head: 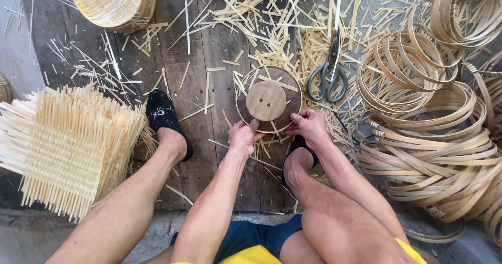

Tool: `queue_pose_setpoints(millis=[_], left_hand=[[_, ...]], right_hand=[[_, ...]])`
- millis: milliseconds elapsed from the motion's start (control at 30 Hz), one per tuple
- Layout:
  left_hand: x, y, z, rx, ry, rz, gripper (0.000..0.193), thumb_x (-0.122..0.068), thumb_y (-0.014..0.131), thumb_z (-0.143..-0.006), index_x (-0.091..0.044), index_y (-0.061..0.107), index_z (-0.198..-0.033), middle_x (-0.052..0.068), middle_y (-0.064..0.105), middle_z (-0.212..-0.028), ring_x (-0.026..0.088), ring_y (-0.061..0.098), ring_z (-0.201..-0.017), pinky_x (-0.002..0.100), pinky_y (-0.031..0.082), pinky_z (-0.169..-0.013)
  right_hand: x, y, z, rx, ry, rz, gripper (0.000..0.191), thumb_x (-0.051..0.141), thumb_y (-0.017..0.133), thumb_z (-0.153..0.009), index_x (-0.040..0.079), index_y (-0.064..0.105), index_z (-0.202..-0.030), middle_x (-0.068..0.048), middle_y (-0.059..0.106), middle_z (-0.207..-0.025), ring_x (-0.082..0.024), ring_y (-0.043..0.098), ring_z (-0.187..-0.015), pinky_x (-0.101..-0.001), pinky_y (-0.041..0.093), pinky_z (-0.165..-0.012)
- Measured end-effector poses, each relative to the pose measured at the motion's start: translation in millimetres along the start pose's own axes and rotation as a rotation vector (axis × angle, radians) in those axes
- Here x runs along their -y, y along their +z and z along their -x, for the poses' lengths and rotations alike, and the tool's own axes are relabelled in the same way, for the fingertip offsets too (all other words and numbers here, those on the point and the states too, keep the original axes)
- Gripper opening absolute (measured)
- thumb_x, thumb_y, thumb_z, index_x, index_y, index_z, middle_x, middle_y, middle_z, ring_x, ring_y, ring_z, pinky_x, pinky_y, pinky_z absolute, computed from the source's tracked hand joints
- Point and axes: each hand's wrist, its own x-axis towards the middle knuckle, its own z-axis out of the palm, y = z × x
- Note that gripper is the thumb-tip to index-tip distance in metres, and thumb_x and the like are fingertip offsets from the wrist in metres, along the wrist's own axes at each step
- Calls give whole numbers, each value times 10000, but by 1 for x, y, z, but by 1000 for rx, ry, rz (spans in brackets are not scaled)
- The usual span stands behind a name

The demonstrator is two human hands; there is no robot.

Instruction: The person sits on the floor weaving bamboo strips into flat woven mats, then fits a woven mat onto a round bamboo sieve frame, presses it over a wooden dome mold, and trims excess strips with scissors. They stack finished round sieves with completed ones nearby.

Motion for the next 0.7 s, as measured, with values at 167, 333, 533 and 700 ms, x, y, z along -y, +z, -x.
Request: queue_pose_setpoints(millis=[167, 333, 533, 700], left_hand=[[-9, 0, 11, 26, 5, -27, 219, -47, 671, -955, 22, 688, -1162, 128, 744, -1088, 245, 745, -955, 388, 681, -752], [-65, -9, 51, 226, 490, -393, 401, -38, 675, -911, -124, 676, -1303, 163, 754, -1173, 247, 745, -984, 366, 666, -848], [-110, 24, 95, 464, 1129, -930, 484, -324, 774, -893, -49, 653, -1273, 208, 734, -1217, 294, 718, -1106, 396, 580, -955], [-102, 61, 93, 350, 1016, -1034, 611, -603, 460, -1036, -134, 614, -1397, 149, 776, -1106, 232, 776, -940, 347, 639, -777]], right_hand=[[3, -4, 8, 70, -34, 53, 261, 116, 718, -939, -113, 623, -1020, -181, 713, -847, -305, 729, -719, -431, 646, -628], [34, -6, 29, 194, -65, 24, 628, 406, 723, -906, 6, 486, -1330, -173, 664, -1157, -261, 746, -982, -412, 681, -745], [44, 24, 46, 258, -104, -140, 935, 373, 833, -783, -22, 296, -1438, -227, 579, -1268, -318, 712, -1014, -505, 662, -782], [34, 36, 40, 195, -61, -56, 862, 295, 782, -784, 89, 214, -1398, -243, 616, -1198, -316, 741, -976, -478, 667, -833]])
